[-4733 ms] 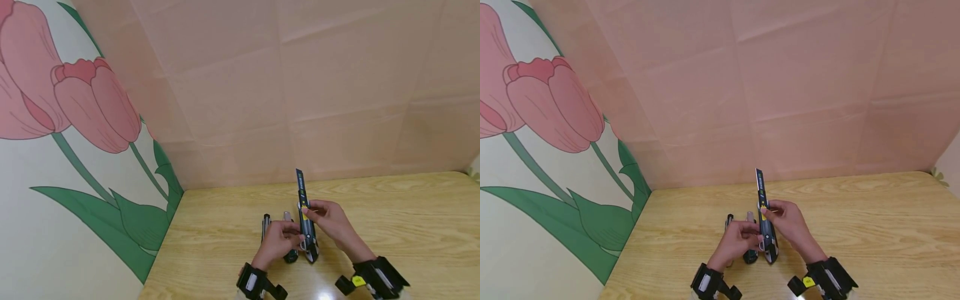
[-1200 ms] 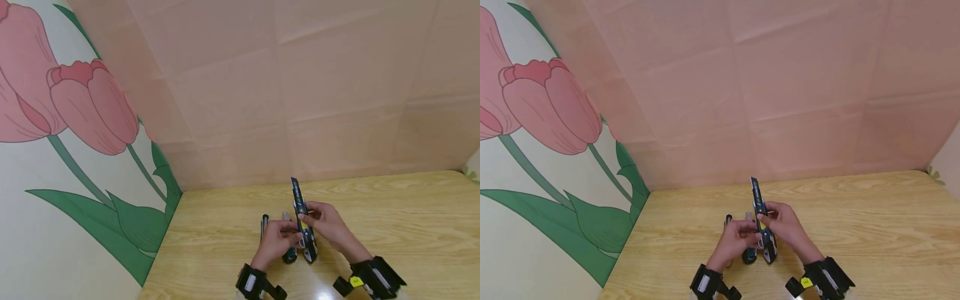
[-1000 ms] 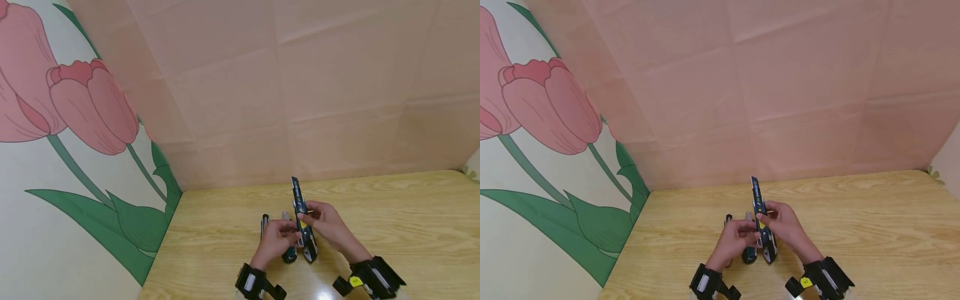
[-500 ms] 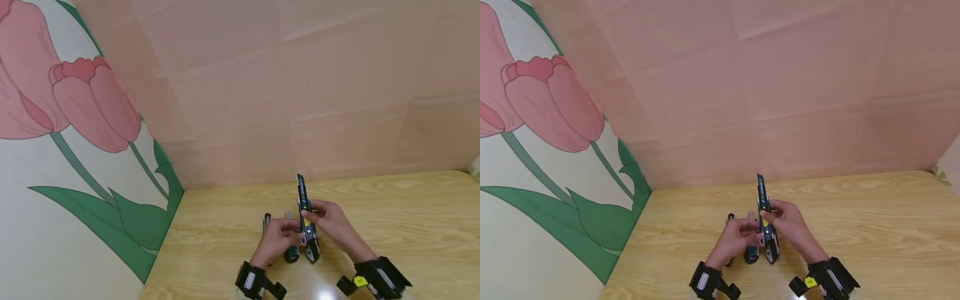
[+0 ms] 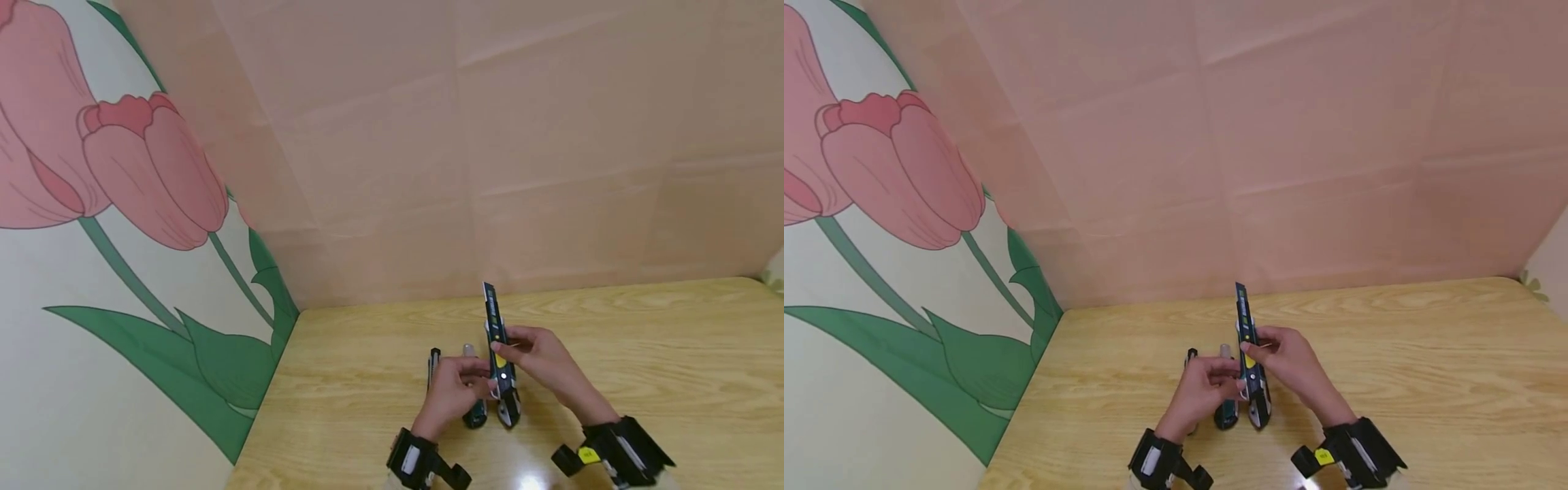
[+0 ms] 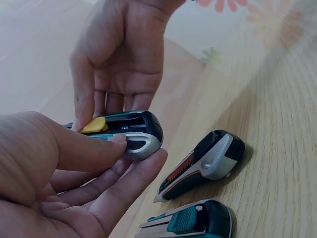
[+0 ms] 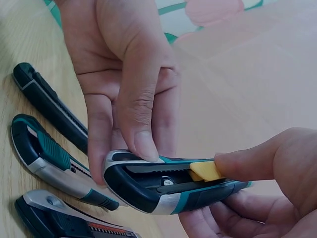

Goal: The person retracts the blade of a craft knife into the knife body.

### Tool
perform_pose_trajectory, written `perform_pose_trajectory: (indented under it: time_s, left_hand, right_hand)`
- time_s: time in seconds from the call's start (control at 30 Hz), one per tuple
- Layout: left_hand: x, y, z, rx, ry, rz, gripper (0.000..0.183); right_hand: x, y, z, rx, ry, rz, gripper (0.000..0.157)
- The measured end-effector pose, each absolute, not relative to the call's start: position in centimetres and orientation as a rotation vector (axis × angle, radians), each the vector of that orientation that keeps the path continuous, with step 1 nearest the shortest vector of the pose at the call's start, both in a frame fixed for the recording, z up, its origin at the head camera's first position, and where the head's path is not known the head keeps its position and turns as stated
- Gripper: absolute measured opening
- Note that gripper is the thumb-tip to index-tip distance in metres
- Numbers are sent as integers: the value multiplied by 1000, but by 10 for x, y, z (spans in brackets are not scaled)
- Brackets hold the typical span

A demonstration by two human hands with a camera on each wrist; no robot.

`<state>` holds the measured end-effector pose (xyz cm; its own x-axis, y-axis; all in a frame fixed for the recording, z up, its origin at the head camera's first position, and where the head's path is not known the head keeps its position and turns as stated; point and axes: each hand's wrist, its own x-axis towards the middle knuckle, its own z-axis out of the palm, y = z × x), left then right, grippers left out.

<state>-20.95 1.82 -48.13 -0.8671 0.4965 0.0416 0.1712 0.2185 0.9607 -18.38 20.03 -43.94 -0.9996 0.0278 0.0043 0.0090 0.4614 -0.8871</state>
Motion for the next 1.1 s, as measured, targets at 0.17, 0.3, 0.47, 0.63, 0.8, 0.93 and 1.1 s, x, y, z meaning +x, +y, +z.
perform_pose_trajectory:
  time_s: [0.17, 0.3, 0.47, 0.63, 0.8, 0.93, 1.1]
  left_hand:
    - [-212, 16, -481, 628, 2233, 1692, 19]
    - [-212, 16, -482, 661, 2238, 1688, 21]
    - [-211, 15, -482, 647, 2241, 1694, 21]
    - [-211, 14, -482, 630, 2216, 1708, 21]
    - [-211, 13, -482, 635, 2198, 1726, 22]
    - [-210, 13, -480, 618, 2189, 1735, 22]
    - [-210, 13, -480, 603, 2180, 1745, 22]
  right_hand:
    - [-184, 198, -440, -54, -2670, 1624, 45]
    - [-184, 197, -441, -32, -2646, 1646, 37]
    - [-184, 197, -441, -2, -2624, 1671, 29]
    - [-185, 197, -441, 11, -2622, 1686, 28]
    - [-185, 196, -442, 26, -2611, 1726, 27]
    - [-185, 196, -441, 31, -2603, 1747, 26]
    - [-187, 196, -443, 53, -2614, 1745, 23]
